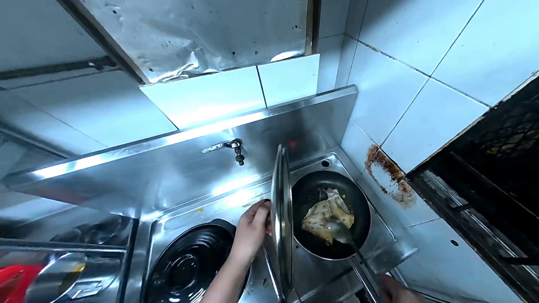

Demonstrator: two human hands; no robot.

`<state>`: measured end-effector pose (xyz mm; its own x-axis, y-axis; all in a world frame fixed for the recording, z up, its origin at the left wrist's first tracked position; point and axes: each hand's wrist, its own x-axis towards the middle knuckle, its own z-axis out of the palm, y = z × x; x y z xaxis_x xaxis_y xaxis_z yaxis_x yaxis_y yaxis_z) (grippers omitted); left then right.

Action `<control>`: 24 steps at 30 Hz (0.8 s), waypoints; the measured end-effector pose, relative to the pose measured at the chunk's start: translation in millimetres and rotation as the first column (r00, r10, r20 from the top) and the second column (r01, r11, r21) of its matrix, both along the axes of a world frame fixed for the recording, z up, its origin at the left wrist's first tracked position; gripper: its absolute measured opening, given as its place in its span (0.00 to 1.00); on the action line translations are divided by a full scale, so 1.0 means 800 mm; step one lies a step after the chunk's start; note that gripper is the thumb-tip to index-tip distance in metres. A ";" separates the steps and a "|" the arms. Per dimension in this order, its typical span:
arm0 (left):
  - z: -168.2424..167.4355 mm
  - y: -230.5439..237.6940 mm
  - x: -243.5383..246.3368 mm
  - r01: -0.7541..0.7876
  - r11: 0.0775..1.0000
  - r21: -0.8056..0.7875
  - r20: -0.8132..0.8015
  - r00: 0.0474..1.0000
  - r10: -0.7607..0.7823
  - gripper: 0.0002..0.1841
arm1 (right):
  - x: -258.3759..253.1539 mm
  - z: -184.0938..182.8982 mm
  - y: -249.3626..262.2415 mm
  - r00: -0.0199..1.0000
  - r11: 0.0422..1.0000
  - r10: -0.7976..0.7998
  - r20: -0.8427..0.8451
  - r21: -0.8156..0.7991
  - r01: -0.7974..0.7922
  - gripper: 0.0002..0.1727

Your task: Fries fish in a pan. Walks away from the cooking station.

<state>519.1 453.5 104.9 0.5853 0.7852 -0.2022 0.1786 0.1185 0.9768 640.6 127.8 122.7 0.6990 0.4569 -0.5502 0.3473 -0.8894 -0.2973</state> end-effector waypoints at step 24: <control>-0.022 -0.038 -0.071 -0.132 0.979 -0.158 0.168 0.973 0.159 0.19 | 0.135 -0.010 0.137 0.761 0.764 -0.551 -0.343 0.159 0.625 0.11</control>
<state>462.0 423.4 87.7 0.5039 0.8347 -0.2223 -0.0271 0.2725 0.9618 748.3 237.8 115.0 0.7212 0.1484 -0.6766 -0.3437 -0.7714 -0.5355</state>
